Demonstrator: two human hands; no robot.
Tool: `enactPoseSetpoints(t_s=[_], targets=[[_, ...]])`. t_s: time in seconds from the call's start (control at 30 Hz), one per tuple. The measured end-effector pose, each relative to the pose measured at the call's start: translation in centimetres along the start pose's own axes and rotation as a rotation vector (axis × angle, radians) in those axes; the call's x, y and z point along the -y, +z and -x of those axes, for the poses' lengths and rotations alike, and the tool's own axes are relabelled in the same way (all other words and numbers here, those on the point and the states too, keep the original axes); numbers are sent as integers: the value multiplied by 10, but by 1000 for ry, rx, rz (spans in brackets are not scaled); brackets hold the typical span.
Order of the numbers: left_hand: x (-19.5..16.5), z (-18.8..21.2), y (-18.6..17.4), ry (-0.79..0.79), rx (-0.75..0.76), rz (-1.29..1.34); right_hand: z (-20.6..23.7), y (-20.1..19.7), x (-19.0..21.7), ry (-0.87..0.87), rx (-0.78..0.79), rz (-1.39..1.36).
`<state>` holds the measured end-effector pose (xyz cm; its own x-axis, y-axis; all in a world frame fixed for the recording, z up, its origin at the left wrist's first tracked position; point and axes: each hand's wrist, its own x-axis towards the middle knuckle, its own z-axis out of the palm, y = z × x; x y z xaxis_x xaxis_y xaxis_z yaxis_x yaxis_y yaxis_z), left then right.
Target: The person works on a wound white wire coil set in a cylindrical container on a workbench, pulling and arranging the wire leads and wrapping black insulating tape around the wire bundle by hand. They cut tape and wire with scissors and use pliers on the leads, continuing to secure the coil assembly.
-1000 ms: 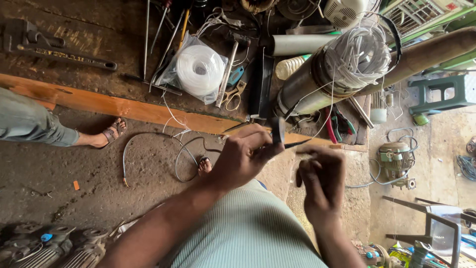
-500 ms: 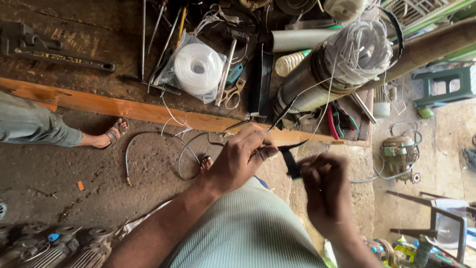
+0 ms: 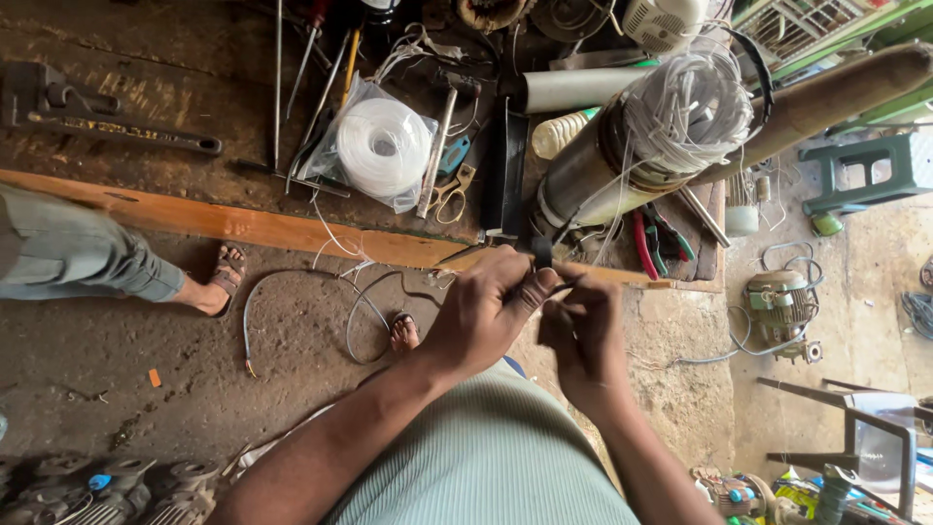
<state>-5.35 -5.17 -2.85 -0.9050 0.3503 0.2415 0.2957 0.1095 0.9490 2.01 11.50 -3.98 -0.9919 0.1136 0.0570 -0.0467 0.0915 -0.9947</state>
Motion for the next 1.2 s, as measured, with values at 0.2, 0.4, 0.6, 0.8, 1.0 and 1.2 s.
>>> enactPoseSetpoints(t_s=[0.2,0.4,0.6,0.8,1.0,1.2], targets=[[0,-1,-6,104,-8,-54,0,-16,36,-165,-65,644],[-3,-4,-13,-156,120,30,-23,-38,69,256,51,-379],[-3,-6,3,-18,-166,62,-12,-26,35,-52,-120,-119],[-4,-1,21,-25,-102,-73,-15,-38,-2,-358,169,745],[-15,0,26,-210,-71,31,-17,-71,39,-64,183,101],[-26,5,25,-189,20,70,-44,-87,68,370,289,-667]])
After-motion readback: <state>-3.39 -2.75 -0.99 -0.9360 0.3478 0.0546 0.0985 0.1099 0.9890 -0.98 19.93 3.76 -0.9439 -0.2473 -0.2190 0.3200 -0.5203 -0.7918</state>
